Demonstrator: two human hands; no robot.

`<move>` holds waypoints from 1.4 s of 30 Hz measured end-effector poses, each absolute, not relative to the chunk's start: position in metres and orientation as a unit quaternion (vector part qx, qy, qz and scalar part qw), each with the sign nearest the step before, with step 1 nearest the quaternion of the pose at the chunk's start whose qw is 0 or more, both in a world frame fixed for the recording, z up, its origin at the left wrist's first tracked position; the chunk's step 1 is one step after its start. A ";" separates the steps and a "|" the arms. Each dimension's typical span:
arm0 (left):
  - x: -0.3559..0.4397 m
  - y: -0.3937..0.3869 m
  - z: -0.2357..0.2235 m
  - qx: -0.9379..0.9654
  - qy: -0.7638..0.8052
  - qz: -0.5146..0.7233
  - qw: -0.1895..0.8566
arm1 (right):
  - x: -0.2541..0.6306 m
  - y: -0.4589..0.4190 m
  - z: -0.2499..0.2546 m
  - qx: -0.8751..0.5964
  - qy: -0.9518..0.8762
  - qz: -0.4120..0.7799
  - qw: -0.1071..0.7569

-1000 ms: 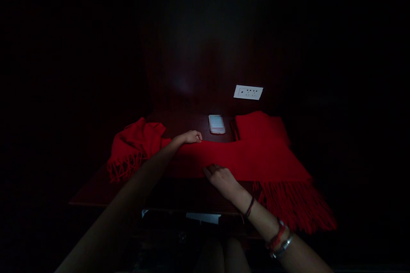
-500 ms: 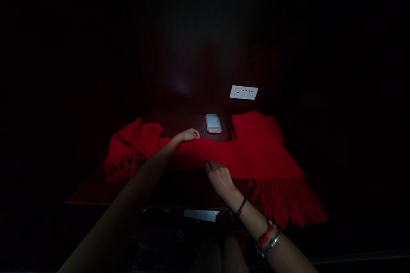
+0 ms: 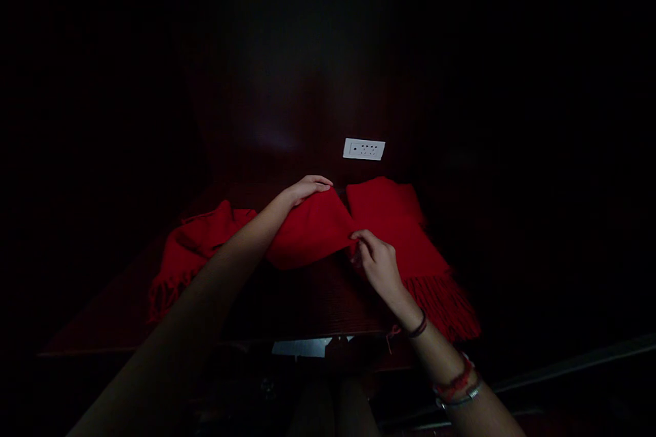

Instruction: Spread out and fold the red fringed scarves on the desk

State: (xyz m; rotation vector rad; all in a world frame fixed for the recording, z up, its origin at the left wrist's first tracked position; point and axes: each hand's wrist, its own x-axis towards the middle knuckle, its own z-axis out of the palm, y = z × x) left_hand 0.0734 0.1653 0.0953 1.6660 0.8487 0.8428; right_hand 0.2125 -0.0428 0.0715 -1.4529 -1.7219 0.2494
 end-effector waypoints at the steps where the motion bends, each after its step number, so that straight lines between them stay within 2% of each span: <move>1: 0.084 0.165 0.101 0.694 0.348 0.352 0.523 | 0.220 -0.045 0.073 -0.585 -0.666 0.125 0.446; 7: 0.163 0.159 0.112 0.719 0.315 0.327 0.527 | 0.277 -0.058 0.072 -0.566 -0.564 0.233 0.554; 14: 0.251 0.151 0.103 0.755 0.308 0.297 0.497 | 0.348 -0.067 0.058 -0.583 -0.501 0.233 0.595; 21: 0.301 0.154 0.079 0.786 0.331 0.250 0.458 | 0.387 -0.069 0.021 -0.695 -0.486 0.146 0.509; 26: 0.318 0.157 0.066 0.811 0.330 0.226 0.425 | 0.399 -0.068 0.003 -0.737 -0.468 0.064 0.482; 35: 0.331 0.162 0.041 0.873 0.328 0.189 0.309 | 0.404 -0.064 -0.008 -0.752 -0.514 0.017 0.412; 42: 0.317 0.149 0.052 0.911 0.290 0.215 0.199 | 0.400 -0.072 0.003 -0.772 -0.535 -0.028 0.341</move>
